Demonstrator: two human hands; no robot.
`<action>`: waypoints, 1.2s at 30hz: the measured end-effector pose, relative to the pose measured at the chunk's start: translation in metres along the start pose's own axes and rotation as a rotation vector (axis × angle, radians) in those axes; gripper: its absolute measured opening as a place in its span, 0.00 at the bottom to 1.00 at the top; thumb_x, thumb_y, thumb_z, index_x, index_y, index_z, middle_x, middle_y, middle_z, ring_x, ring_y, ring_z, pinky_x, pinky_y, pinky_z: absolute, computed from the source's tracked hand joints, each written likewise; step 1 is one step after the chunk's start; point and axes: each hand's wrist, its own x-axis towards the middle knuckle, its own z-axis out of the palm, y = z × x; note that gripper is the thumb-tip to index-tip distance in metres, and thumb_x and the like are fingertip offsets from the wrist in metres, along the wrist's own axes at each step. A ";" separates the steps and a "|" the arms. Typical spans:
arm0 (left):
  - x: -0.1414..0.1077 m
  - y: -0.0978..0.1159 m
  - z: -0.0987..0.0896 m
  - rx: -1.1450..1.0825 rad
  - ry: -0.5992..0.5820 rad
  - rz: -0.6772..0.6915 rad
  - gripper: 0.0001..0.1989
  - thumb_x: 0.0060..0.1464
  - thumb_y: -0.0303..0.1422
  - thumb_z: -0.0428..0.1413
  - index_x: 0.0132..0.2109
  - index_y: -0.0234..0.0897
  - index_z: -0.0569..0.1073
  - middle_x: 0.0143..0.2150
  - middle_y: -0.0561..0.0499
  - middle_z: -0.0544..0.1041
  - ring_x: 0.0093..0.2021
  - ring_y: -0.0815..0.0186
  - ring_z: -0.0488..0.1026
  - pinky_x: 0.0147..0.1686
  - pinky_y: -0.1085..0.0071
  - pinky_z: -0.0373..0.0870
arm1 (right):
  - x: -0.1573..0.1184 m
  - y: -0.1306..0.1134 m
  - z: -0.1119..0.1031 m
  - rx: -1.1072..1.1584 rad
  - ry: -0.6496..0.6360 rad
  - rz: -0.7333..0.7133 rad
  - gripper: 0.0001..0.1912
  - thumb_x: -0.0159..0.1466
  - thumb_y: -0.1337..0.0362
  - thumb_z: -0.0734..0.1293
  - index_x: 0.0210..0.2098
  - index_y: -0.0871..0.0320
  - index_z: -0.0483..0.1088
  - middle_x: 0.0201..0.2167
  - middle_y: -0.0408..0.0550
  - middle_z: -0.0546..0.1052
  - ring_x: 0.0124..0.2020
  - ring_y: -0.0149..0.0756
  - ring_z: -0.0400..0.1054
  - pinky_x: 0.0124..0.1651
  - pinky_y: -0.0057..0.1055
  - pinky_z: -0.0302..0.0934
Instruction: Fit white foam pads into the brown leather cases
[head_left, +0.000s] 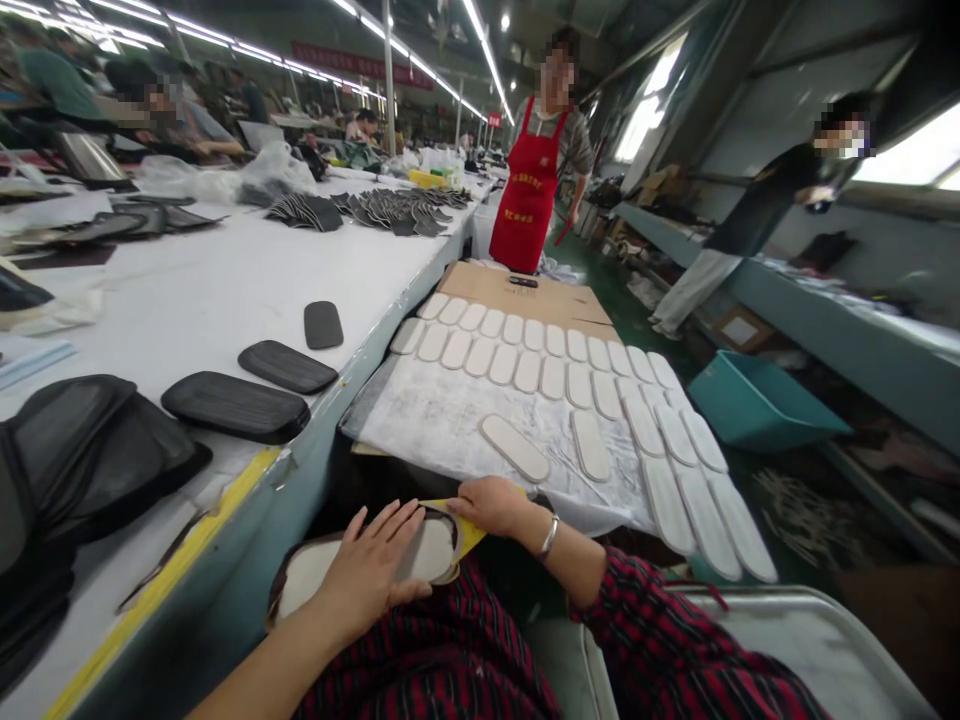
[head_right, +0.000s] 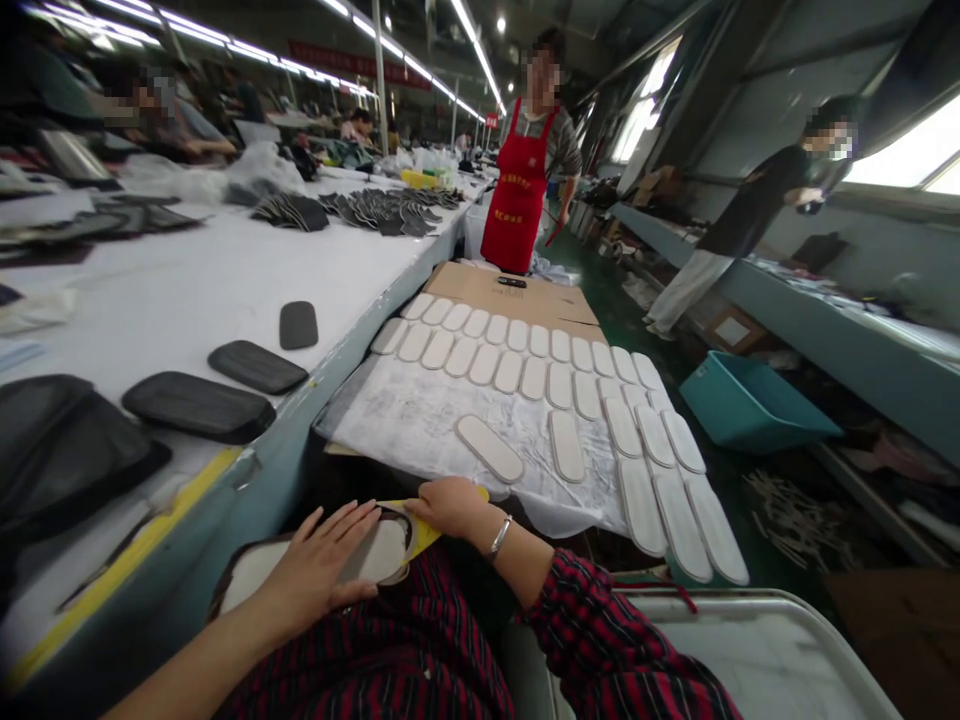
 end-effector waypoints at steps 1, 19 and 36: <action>-0.001 -0.002 0.003 0.008 0.033 0.022 0.38 0.51 0.57 0.43 0.63 0.42 0.54 0.64 0.47 0.56 0.63 0.54 0.53 0.60 0.51 0.43 | -0.001 -0.002 0.001 -0.012 0.015 0.000 0.26 0.66 0.48 0.50 0.34 0.59 0.71 0.34 0.52 0.75 0.36 0.40 0.69 0.36 0.31 0.56; 0.010 0.022 -0.010 -0.044 -0.005 -0.075 0.53 0.31 0.53 0.59 0.63 0.34 0.53 0.61 0.38 0.61 0.60 0.50 0.57 0.61 0.54 0.45 | -0.004 -0.021 0.012 -0.057 0.087 -0.050 0.29 0.70 0.53 0.44 0.32 0.58 0.70 0.28 0.49 0.75 0.30 0.35 0.69 0.32 0.28 0.57; 0.000 0.015 -0.038 -0.218 -0.094 -0.040 0.59 0.33 0.53 0.60 0.66 0.34 0.39 0.64 0.35 0.55 0.62 0.48 0.54 0.58 0.53 0.51 | -0.058 -0.027 0.018 -0.039 0.175 0.156 0.25 0.70 0.55 0.46 0.34 0.60 0.69 0.31 0.51 0.75 0.35 0.39 0.70 0.35 0.30 0.59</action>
